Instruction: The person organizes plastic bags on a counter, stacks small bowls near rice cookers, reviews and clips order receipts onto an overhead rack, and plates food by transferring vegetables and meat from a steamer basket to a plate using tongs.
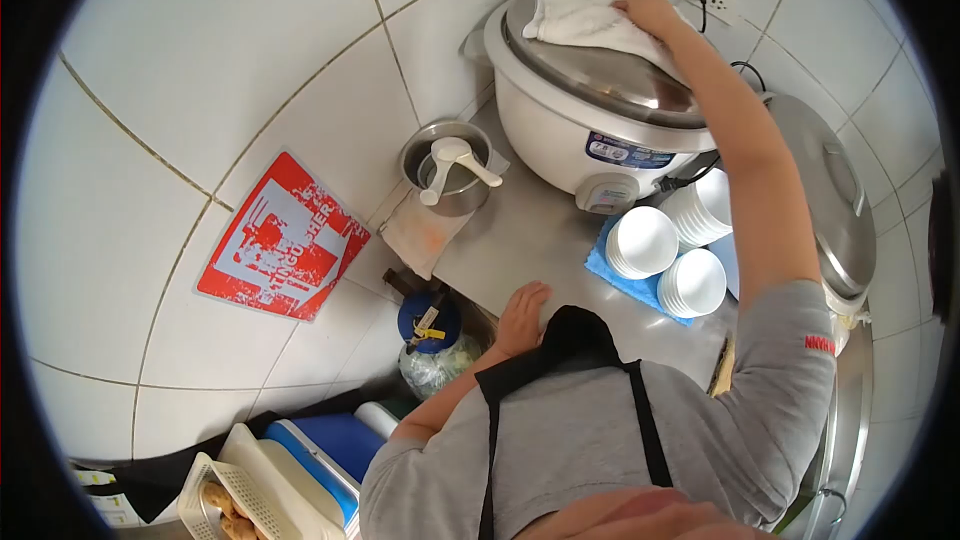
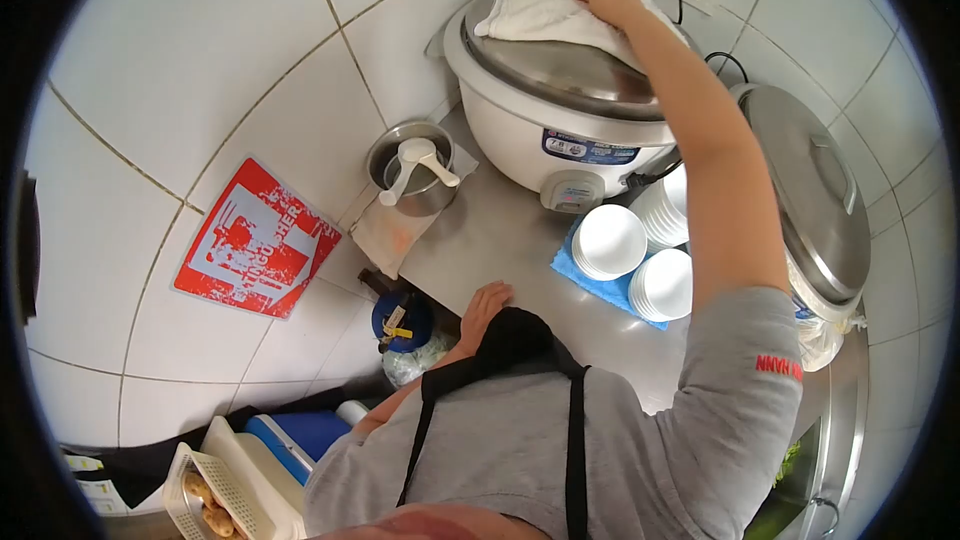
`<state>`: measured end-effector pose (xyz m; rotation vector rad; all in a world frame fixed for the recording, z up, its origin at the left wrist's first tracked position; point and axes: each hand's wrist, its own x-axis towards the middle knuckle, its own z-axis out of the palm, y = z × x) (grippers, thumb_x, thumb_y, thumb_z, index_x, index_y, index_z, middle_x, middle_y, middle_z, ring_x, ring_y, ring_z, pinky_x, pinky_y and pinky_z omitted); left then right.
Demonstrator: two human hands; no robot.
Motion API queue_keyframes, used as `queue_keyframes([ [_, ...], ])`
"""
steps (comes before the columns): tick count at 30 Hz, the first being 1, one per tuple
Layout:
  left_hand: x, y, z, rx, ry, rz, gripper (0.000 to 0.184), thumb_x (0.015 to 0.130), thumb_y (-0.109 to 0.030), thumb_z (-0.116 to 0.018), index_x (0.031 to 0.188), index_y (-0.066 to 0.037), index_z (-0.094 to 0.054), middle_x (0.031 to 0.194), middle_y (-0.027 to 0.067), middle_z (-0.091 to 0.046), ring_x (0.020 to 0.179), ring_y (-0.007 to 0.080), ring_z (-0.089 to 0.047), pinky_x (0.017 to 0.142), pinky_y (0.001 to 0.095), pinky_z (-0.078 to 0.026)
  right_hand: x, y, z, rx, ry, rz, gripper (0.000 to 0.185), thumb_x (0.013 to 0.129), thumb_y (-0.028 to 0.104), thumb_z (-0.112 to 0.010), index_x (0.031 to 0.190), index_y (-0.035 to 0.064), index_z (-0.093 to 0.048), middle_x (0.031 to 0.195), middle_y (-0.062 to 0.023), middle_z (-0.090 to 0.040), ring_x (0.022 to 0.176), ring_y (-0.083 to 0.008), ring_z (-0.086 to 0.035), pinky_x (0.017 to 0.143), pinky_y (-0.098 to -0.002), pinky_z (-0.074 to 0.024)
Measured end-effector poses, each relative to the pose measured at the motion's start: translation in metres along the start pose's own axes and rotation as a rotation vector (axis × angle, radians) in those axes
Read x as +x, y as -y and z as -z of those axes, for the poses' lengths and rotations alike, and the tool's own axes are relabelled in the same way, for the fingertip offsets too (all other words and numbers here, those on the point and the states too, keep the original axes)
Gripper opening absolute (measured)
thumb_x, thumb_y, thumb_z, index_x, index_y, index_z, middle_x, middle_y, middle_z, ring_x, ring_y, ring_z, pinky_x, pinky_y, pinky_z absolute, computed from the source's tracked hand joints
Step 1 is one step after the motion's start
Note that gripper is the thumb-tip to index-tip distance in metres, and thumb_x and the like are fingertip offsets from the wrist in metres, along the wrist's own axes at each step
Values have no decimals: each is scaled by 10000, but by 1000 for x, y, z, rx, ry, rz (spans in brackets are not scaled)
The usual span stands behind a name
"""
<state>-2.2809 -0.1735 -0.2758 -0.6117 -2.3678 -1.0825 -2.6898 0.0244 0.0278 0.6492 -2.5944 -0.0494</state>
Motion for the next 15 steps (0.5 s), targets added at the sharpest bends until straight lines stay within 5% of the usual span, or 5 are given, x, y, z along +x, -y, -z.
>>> queue_keyframes([
  [6,0,6,-2,46,16,-3,392,734,-172,-529,1071,18,-467,1073,157,-505,1063,319,-472,926,389,-361,16,-15,6,163,119,-16,361,858,154,-458,1202,62,-393,1055,-170,-592,968,-330,-559,823,-382,-426],
  [11,1,6,-6,99,34,-3,404,697,-109,-510,1080,13,-469,1088,148,-495,1088,310,-453,939,401,-348,11,-31,23,308,106,-53,441,884,233,-448,1227,-40,-395,1075,-214,-564,1036,-345,-512,880,-365,-408],
  [15,2,6,-7,91,38,20,401,698,-81,-494,1088,10,-468,1097,143,-488,1102,309,-439,960,413,-325,5,-19,31,269,190,-109,515,869,287,-475,1262,-25,-358,1166,-231,-512,1095,-340,-479,922,-377,-377],
])
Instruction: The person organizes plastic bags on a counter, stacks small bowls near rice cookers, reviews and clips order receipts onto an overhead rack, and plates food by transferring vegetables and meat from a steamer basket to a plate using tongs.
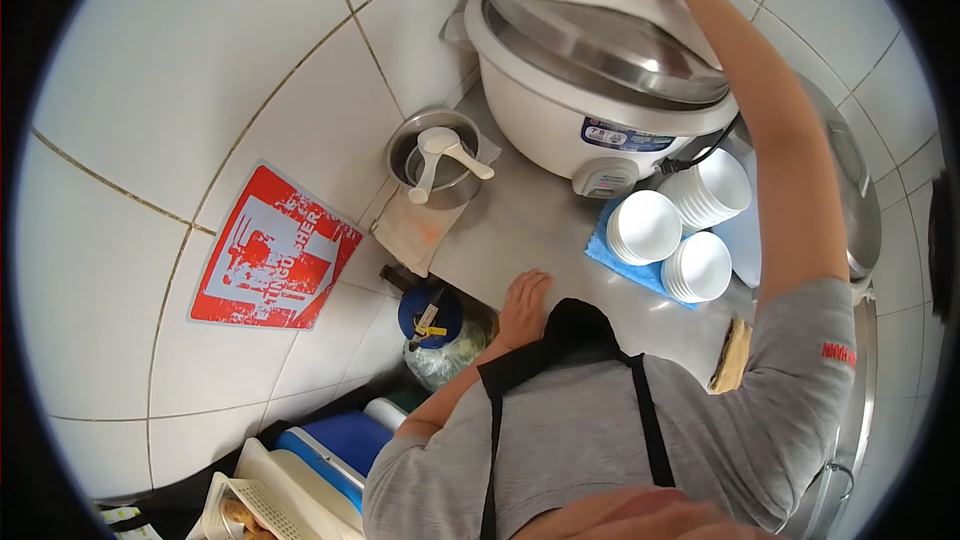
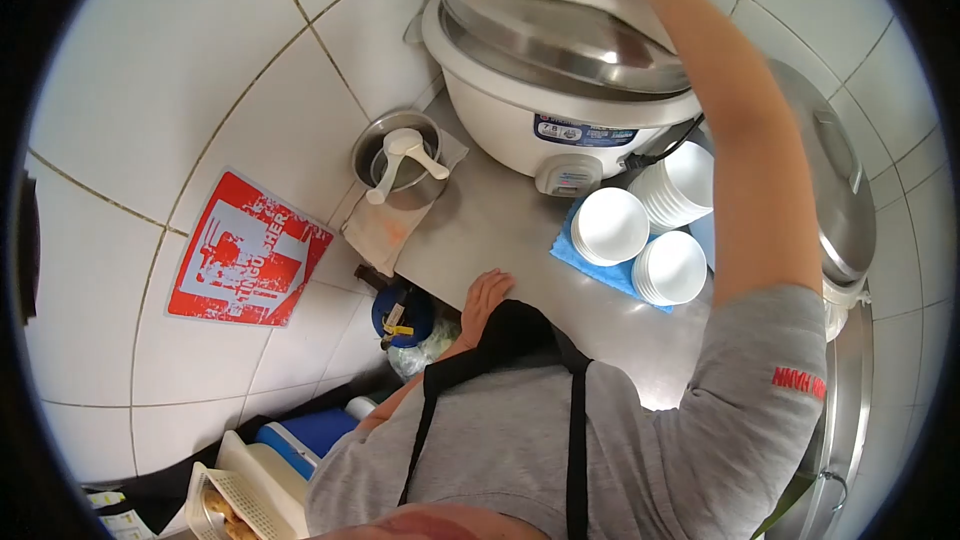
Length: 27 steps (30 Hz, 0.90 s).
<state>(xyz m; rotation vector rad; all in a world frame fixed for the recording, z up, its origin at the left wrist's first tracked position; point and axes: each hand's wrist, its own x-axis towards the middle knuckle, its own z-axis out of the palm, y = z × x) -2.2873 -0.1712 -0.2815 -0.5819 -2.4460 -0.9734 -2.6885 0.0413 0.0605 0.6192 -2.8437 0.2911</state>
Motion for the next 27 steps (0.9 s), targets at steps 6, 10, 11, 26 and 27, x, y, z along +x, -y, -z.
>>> queue_keyframes([
  [6,0,-4,2,58,-16,8,414,727,-143,-522,1109,4,-460,1102,148,-487,1109,321,-431,978,417,-303,7,-7,-7,-158,159,275,610,854,336,-497,1331,26,-276,1203,-243,-458,1118,-378,-434,994,-427,-296],
  [10,3,-18,2,-22,7,-47,423,750,-202,-535,1110,4,-454,1110,157,-483,1098,344,-428,977,441,-287,-102,46,99,-97,-157,479,594,859,343,-497,1299,-10,-310,1191,-238,-418,1130,-373,-393,978,-433,-309],
  [11,1,-18,3,-71,-55,-68,444,744,-238,-551,1105,2,-457,1108,162,-484,1089,353,-427,972,454,-282,-143,63,122,-106,-135,526,574,865,339,-492,1286,-14,-325,1199,-233,-403,1126,-375,-389,971,-426,-317],
  [26,-117,-366,-102,-914,1455,-349,148,793,-29,-472,899,-26,-576,859,124,-598,802,294,-585,706,306,-455,-987,193,-102,207,22,-1456,446,827,448,-511,993,39,-569,964,-191,-525,941,-334,-525,778,-409,-437],
  [27,-141,-384,-118,-991,1568,-375,175,816,-107,-472,904,-8,-586,907,163,-593,829,311,-585,713,317,-448,-1048,225,-165,178,196,-1664,489,782,466,-559,994,25,-562,1036,-198,-514,940,-355,-531,802,-426,-438],
])
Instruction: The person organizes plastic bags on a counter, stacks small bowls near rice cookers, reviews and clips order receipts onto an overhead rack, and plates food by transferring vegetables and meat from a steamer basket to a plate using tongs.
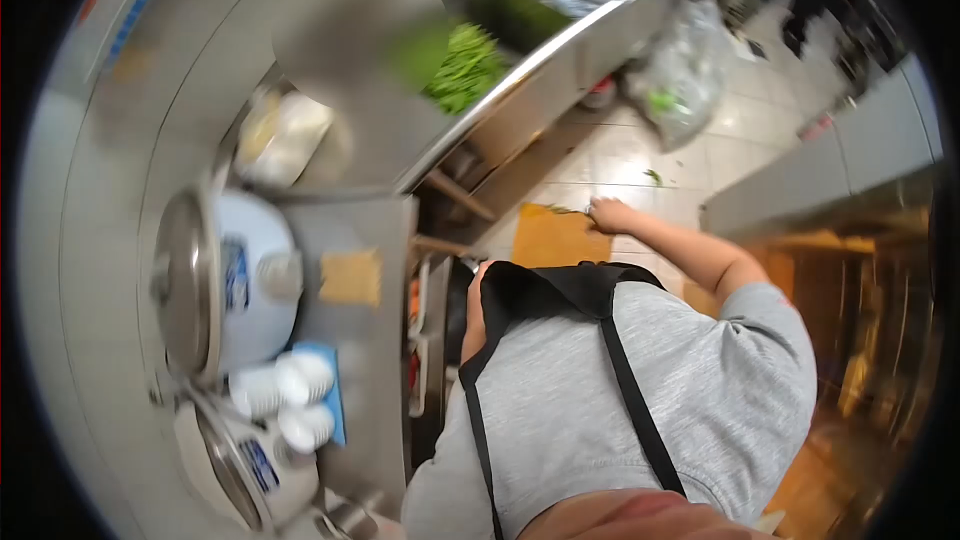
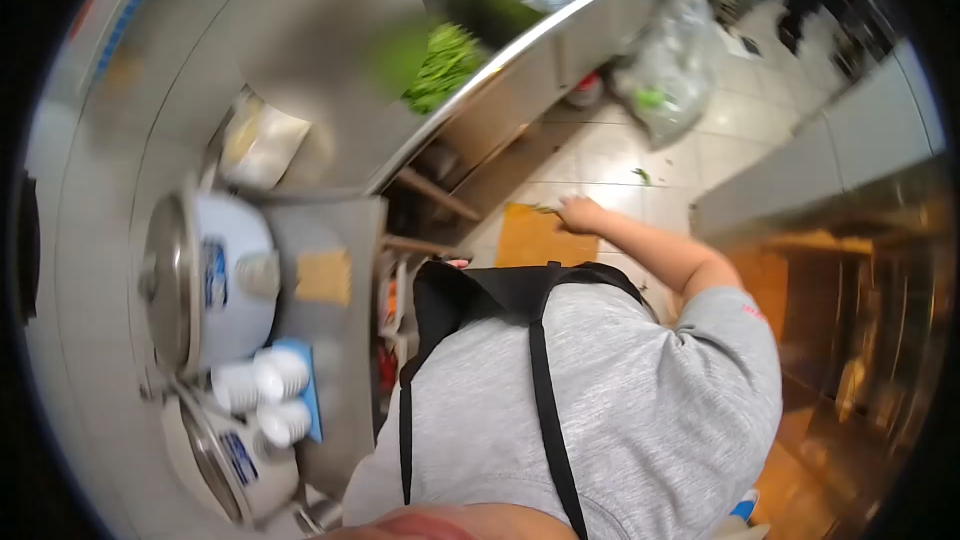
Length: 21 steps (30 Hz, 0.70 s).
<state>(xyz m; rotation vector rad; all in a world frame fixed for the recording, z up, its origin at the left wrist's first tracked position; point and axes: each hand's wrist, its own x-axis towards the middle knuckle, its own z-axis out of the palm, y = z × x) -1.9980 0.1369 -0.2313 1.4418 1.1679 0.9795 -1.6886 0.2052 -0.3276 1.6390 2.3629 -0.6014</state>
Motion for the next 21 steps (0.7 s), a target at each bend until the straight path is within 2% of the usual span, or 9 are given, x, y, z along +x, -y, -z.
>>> queue_keyframes([
  [2,33,36,-39,133,149,61,207,812,-149,-488,920,-2,-584,921,170,-595,842,314,-584,723,327,-446,-58,-65,-63,226,266,-252,473,781,458,-566,984,32,-607,1091,-216,-525,972,-354,-533,809,-426,-437],
  [4,58,93,-72,320,283,144,247,808,-191,-503,937,5,-581,935,178,-597,856,317,-584,733,336,-444,-100,-109,-109,424,368,-341,478,788,486,-540,904,34,-642,917,-201,-612,899,-346,-568,795,-429,-432],
  [6,78,180,-84,561,464,290,292,804,-233,-519,954,11,-579,949,186,-598,869,320,-584,743,346,-442,-129,-139,-140,499,311,-421,471,795,478,-535,933,39,-634,919,-190,-620,889,-337,-578,778,-417,-439],
  [7,93,250,-76,656,682,517,391,797,-321,-526,974,24,-571,953,204,-606,900,335,-580,767,370,-440,-140,-154,-139,572,322,-466,464,800,471,-531,945,41,-630,933,-192,-618,896,-335,-577,776,-413,-441],
  [8,100,249,-76,773,717,527,391,798,-322,-525,974,23,-571,950,205,-607,898,335,-580,767,370,-441,-148,-170,-135,594,316,-499,464,800,471,-531,945,41,-630,933,-192,-618,896,-335,-577,776,-413,-441],
  [10,128,243,-89,885,761,611,391,799,-325,-524,974,21,-573,943,206,-608,895,336,-582,766,372,-442,-152,-205,-118,706,36,-589,449,813,456,-522,967,46,-624,942,-190,-617,899,-333,-577,783,-401,-443],
  [13,189,238,-117,973,798,681,391,800,-329,-522,973,18,-575,933,207,-610,890,338,-584,764,374,-444,-138,-273,-93,848,-170,-684,468,817,442,-518,963,9,-618,928,-201,-617,896,-341,-578,788,-402,-444],
  [18,349,238,-228,1040,866,519,391,803,-335,-519,972,13,-578,917,210,-614,882,341,-587,761,378,-447,-108,-414,-49,924,-298,-769,455,822,430,-517,971,12,-617,936,-203,-617,894,-340,-581,794,-396,-443],
  [21,489,225,-363,1007,851,44,392,805,-339,-517,971,10,-580,907,212,-616,877,342,-589,759,381,-449,-107,-509,-14,859,-326,-895,424,840,402,-497,972,15,-611,926,-203,-614,886,-342,-579,787,-409,-441],
])
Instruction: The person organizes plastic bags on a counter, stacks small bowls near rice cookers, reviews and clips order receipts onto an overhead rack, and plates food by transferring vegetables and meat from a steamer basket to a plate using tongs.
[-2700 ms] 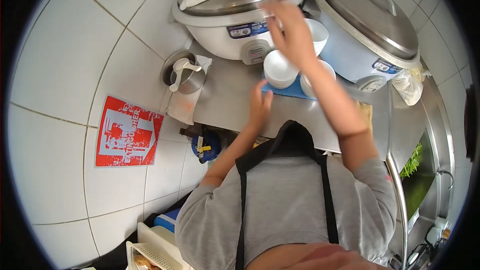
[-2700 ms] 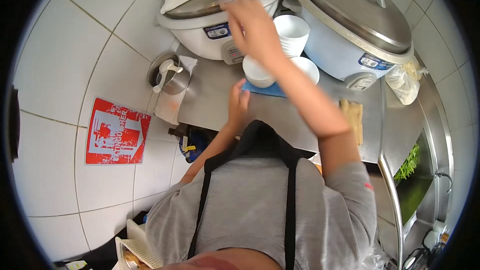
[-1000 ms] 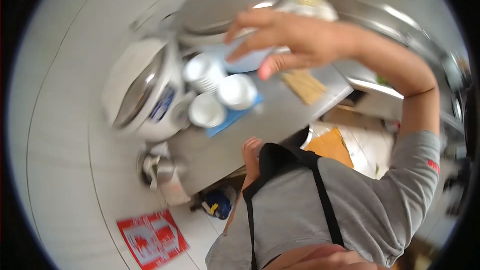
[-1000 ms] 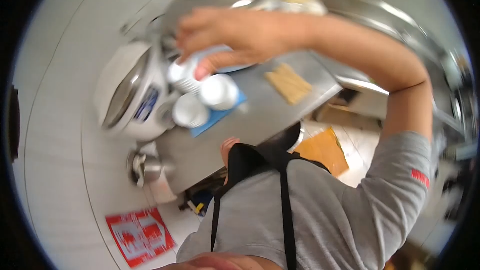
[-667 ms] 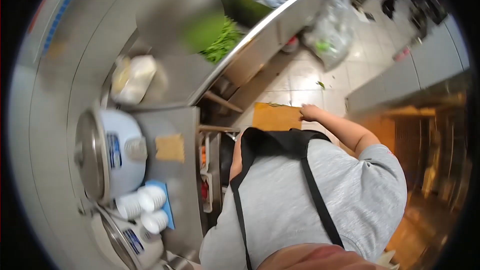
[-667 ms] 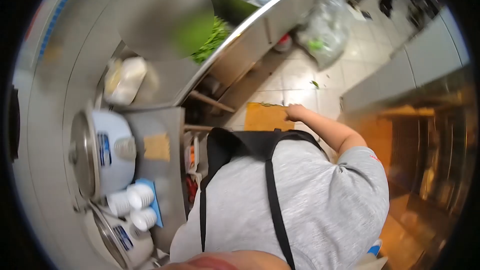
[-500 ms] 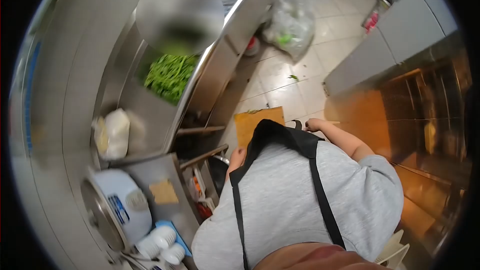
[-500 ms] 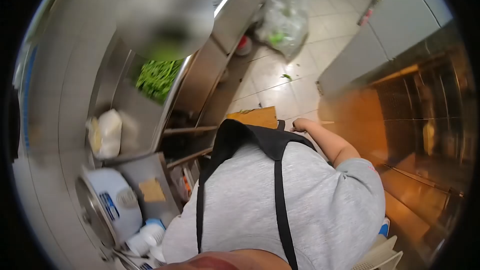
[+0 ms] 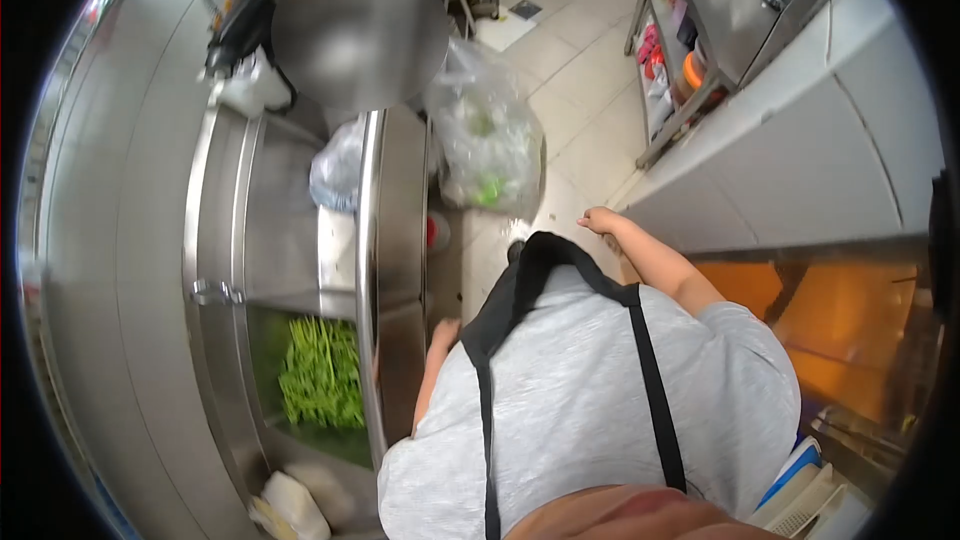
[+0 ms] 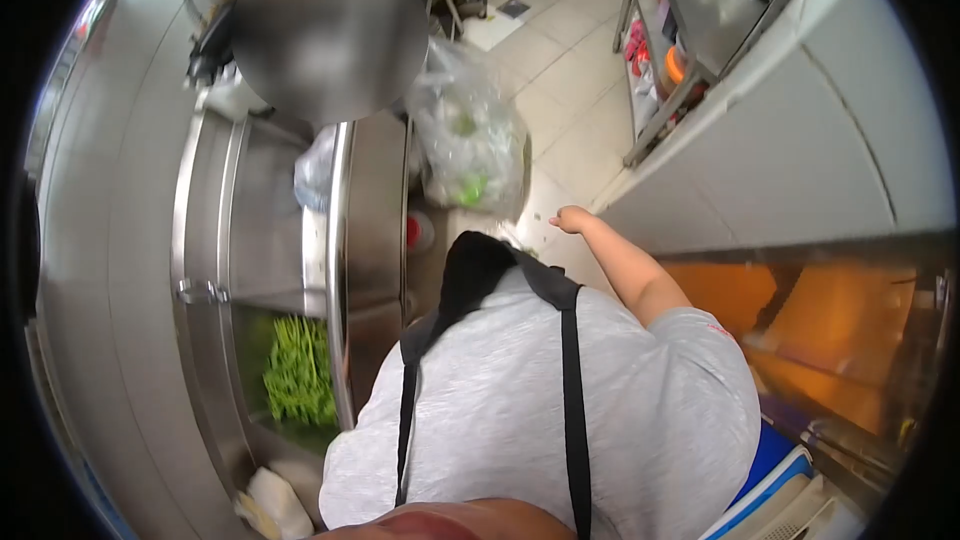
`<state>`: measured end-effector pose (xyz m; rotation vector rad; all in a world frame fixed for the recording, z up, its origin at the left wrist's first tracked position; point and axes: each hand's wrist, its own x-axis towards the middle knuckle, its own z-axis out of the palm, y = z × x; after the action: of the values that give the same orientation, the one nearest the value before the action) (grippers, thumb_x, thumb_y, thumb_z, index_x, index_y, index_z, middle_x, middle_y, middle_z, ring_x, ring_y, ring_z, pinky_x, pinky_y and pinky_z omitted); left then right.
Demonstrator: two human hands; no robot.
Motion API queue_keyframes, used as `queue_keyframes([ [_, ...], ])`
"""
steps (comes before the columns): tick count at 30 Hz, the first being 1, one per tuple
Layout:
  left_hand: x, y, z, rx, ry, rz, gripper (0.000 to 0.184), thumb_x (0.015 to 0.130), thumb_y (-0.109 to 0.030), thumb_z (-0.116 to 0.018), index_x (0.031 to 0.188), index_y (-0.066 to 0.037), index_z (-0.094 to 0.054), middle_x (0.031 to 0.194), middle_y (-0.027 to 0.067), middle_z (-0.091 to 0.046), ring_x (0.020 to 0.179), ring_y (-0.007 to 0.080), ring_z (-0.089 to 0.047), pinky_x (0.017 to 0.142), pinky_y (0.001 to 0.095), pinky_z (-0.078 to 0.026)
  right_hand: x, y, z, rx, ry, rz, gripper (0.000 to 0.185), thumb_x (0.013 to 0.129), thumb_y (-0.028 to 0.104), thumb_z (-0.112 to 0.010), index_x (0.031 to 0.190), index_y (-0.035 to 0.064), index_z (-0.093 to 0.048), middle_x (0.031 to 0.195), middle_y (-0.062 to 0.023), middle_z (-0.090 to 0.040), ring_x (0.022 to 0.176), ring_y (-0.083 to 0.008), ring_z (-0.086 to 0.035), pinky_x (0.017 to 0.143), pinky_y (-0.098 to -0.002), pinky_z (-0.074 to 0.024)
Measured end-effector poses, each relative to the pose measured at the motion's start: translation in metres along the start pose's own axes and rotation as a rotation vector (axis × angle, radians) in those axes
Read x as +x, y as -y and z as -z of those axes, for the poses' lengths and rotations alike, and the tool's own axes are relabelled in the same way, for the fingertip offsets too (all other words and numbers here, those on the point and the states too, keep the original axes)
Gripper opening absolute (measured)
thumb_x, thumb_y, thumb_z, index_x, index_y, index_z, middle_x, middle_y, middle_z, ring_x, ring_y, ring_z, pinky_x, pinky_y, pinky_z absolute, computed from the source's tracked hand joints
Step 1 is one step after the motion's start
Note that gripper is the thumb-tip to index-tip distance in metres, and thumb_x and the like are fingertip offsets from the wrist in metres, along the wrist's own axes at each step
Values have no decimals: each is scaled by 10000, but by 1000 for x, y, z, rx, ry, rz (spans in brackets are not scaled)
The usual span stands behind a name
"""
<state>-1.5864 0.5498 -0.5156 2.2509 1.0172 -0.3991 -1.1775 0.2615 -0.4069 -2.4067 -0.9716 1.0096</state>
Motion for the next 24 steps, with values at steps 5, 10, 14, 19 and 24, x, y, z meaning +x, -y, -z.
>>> queue_keyframes([
  [5,154,-334,210,-205,-83,-536,338,814,-282,-531,951,24,-575,941,204,-589,923,329,-565,787,370,-437,101,-33,155,64,-645,-352,389,850,347,-451,905,2,-622,878,-224,-606,865,-382,-569,769,-444,-443],
  [10,208,-624,276,-5,-56,-1153,302,815,-223,-561,1035,-17,-536,998,165,-573,913,289,-571,784,352,-451,128,-91,353,214,-1594,-262,236,866,201,-462,867,27,-621,864,-167,-591,827,-330,-557,762,-391,-427],
  [14,256,-728,254,63,127,-1264,312,821,-227,-549,1058,-26,-520,996,173,-572,933,314,-555,795,372,-444,97,-92,520,336,-1968,-73,257,900,193,-432,876,-9,-588,810,-143,-601,756,-276,-578,689,-336,-449],
  [19,401,-657,236,123,570,-805,383,795,-236,-536,1126,-45,-524,1077,216,-562,993,327,-554,836,385,-431,109,-147,656,722,-1864,28,325,927,257,-411,888,-2,-602,761,-72,-616,676,-124,-562,648,-265,-453],
  [24,495,-493,244,346,318,-99,399,795,-296,-541,1066,-3,-549,1072,242,-552,983,360,-549,814,427,-439,188,-155,673,856,-1535,-80,313,926,249,-408,854,19,-607,750,-33,-608,660,-94,-538,628,-258,-446],
])
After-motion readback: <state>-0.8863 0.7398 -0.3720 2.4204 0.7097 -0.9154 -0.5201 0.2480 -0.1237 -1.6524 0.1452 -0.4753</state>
